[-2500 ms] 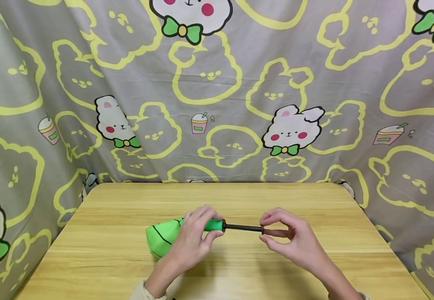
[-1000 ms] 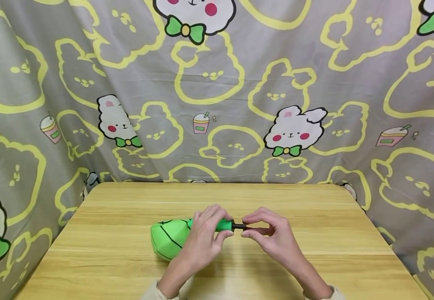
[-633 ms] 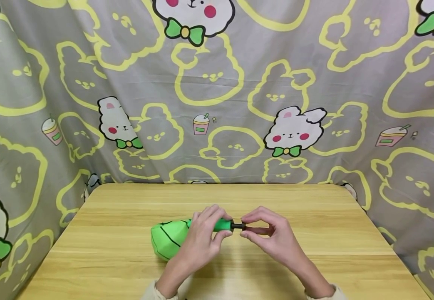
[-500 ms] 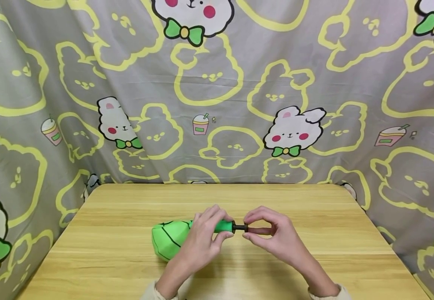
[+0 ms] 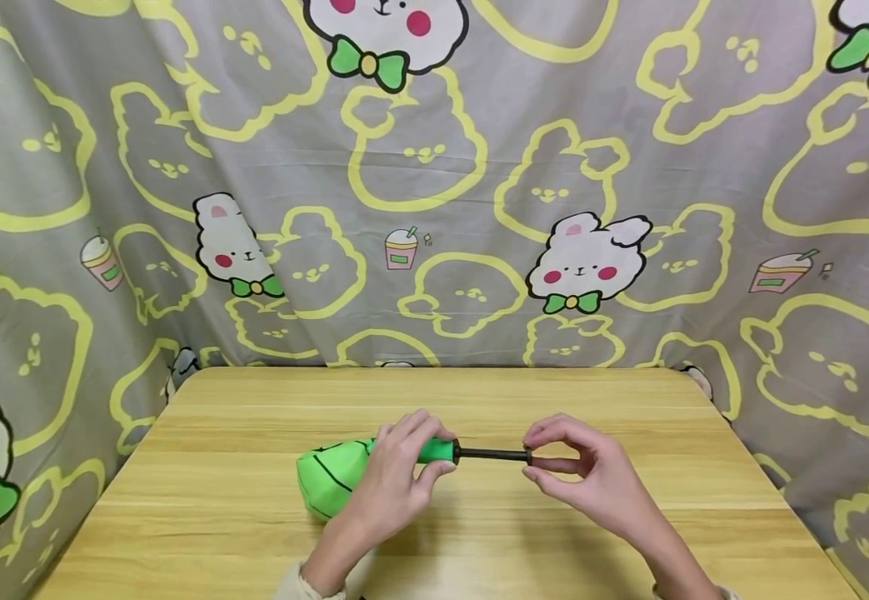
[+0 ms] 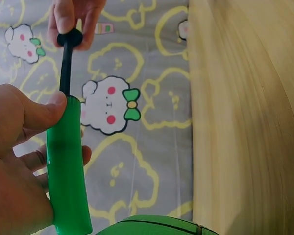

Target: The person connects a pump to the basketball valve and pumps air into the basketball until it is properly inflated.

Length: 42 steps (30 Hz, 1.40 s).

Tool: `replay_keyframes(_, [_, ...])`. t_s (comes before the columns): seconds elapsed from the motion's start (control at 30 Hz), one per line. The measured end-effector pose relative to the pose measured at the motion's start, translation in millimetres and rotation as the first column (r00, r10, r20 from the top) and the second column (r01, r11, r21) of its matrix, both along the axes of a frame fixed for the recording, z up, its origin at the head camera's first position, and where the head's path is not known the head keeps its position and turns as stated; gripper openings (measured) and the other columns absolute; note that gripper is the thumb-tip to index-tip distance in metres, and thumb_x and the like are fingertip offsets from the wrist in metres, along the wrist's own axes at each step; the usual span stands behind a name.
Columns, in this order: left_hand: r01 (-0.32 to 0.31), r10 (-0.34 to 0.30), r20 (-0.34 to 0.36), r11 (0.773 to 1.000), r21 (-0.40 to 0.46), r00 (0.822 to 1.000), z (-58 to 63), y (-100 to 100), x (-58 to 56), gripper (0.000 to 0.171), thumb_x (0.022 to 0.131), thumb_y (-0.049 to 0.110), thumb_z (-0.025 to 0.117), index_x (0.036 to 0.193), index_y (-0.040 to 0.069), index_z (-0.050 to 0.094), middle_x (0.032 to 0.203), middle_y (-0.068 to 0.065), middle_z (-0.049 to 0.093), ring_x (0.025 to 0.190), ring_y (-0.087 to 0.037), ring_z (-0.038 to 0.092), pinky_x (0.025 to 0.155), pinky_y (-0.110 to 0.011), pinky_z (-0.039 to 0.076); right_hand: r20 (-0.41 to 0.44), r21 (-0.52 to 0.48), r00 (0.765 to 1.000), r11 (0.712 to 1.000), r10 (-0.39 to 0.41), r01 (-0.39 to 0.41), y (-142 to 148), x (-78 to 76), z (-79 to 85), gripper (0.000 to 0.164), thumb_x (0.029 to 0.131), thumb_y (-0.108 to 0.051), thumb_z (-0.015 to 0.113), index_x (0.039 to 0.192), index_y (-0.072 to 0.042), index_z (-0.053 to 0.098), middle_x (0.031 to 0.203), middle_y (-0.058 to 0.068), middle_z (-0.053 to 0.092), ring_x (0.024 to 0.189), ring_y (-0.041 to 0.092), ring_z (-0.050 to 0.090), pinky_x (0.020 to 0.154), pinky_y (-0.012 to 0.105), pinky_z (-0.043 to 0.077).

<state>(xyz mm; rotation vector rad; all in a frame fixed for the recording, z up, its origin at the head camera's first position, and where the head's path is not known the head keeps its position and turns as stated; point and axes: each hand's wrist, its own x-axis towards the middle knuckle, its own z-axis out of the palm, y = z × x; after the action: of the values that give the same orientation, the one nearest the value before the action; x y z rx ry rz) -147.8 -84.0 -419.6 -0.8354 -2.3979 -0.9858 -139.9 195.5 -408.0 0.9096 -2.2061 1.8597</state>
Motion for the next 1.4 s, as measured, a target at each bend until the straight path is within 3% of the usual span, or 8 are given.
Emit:
replay_keyframes(0.3, [0.002, -0.001, -0.012, 1.0, 0.008, 1.0, -1.2, -2, -0.1, 0.026, 0.084, 0.018, 0.083, 0.104, 0.019, 0.066, 0.105, 0.01, 0.064, 0.101, -0.007, 0.062, 0.08, -0.035, 0.039, -0.01, 0.012, 1.0, 1.0, -0.017, 0.017, 26, 6.4, 3.8, 0.031, 0.081, 0.015, 0.078, 0.107, 0.005, 0.066, 0.114, 0.017, 0.062, 0.108, 0.02, 0.065, 0.08, 0.044, 0.059])
replay_keyframes(0.63, [0.002, -0.002, -0.013, 1.0, 0.017, 1.0, -0.4, 1, 2.2, 0.026, 0.084, 0.017, 0.083, 0.104, 0.019, 0.066, 0.103, 0.01, 0.063, 0.099, -0.006, 0.061, 0.082, -0.036, 0.04, -0.035, -0.02, 0.999, 1.0, -0.007, 0.006, 29, 8.4, 3.2, 0.031, 0.079, 0.018, 0.078, 0.105, 0.005, 0.069, 0.113, 0.015, 0.064, 0.107, 0.021, 0.066, 0.078, 0.045, 0.059])
replay_keyframes(0.93, [-0.003, 0.002, 0.001, 1.0, 0.009, 1.0, 0.4, 4, 4.5, 0.025, 0.084, 0.017, 0.082, 0.104, 0.019, 0.066, 0.103, 0.009, 0.062, 0.099, -0.007, 0.06, 0.082, -0.036, 0.038, -0.108, -0.08, 0.994, 0.996, 0.017, -0.025, 10, 3.9, -2.7, 0.03, 0.078, 0.019, 0.077, 0.104, 0.007, 0.07, 0.107, 0.021, 0.066, 0.103, 0.022, 0.068, 0.075, 0.044, 0.059])
replay_keyframes(1.4, [-0.004, 0.004, -0.002, 1.0, -0.005, 1.0, -0.3, 7, 7.2, 0.026, 0.084, 0.017, 0.083, 0.103, 0.02, 0.065, 0.101, 0.01, 0.06, 0.096, -0.006, 0.059, 0.081, -0.035, 0.038, -0.099, -0.084, 0.995, 0.996, 0.026, -0.034, -27, -3.4, -11.5, 0.03, 0.08, 0.012, 0.08, 0.105, -0.003, 0.073, 0.104, 0.02, 0.067, 0.1, 0.026, 0.07, 0.075, 0.042, 0.059])
